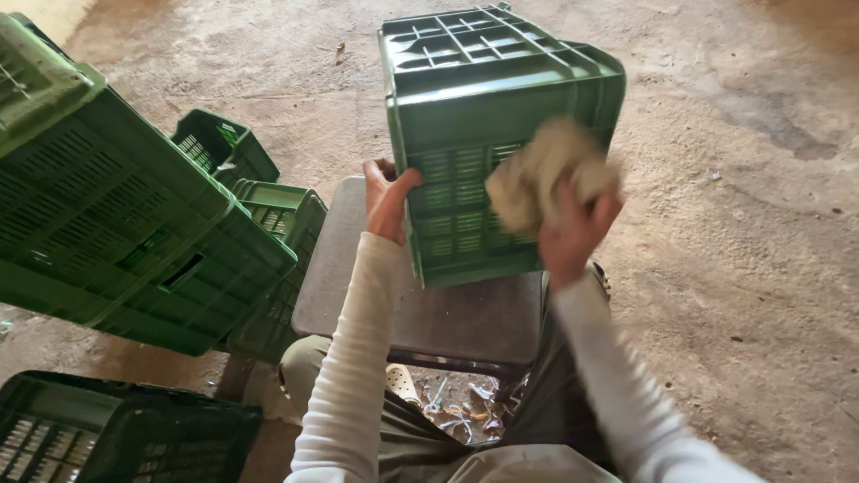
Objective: The person wipes the surfaces of green plastic crates using a cloth. They rotate and reposition each crate to clean multiple sides, then place the cleaned crate aside and pick up another from a nearby stack.
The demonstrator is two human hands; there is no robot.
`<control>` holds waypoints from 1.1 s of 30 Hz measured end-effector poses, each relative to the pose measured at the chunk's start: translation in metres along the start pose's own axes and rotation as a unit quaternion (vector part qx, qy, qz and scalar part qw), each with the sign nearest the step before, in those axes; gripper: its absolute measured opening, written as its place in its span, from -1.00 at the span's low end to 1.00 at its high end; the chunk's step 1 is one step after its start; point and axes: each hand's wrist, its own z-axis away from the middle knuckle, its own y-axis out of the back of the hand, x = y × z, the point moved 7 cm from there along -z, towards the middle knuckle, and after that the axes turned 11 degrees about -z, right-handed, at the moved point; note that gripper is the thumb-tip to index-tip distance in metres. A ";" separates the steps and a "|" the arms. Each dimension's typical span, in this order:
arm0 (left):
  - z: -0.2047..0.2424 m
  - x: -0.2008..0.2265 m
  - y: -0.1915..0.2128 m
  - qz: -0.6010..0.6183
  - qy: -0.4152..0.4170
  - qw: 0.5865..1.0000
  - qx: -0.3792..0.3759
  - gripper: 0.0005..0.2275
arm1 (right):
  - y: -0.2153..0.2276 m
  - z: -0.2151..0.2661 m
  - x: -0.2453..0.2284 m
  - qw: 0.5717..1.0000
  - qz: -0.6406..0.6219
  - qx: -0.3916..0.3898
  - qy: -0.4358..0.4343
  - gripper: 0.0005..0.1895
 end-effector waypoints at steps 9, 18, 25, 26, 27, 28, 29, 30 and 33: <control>-0.012 0.003 -0.002 -0.078 -0.040 0.996 -0.013 -0.45 | 0.021 0.130 -0.031 0.971 -0.145 -0.113 -0.151 -0.72; -0.011 -0.008 -0.003 -0.089 -0.056 0.992 -0.073 -0.46 | -0.033 -0.072 -0.016 0.978 -0.165 0.113 -0.056 -0.65; -0.010 0.003 -0.007 -0.095 -0.045 0.993 -0.046 -0.48 | -0.051 -0.055 -0.105 0.985 -0.150 -0.076 0.025 -0.52; -0.009 0.002 -0.005 -0.107 -0.027 0.993 -0.036 -0.49 | -0.051 -0.038 -0.120 0.986 -0.148 -0.079 0.024 -0.51; -0.009 0.000 -0.004 -0.118 -0.009 0.993 -0.027 -0.49 | -0.049 -0.022 -0.132 0.986 -0.144 -0.082 0.025 -0.51; -0.007 -0.003 -0.003 -0.129 0.010 0.991 -0.019 -0.49 | -0.041 -0.006 -0.134 0.979 -0.181 -0.094 -0.002 -0.55; -0.008 -0.002 -0.004 -0.109 0.009 0.994 -0.028 -0.49 | -0.037 0.009 -0.135 0.970 -0.220 -0.104 -0.027 -0.60; -0.009 -0.001 -0.003 -0.089 0.009 0.995 -0.037 -0.48 | -0.035 0.022 -0.136 0.967 -0.216 -0.135 -0.031 -0.57; -0.006 -0.006 0.003 -0.057 -0.013 0.997 -0.041 -0.46 | -0.027 0.062 -0.140 0.954 -0.199 -0.219 -0.037 -0.52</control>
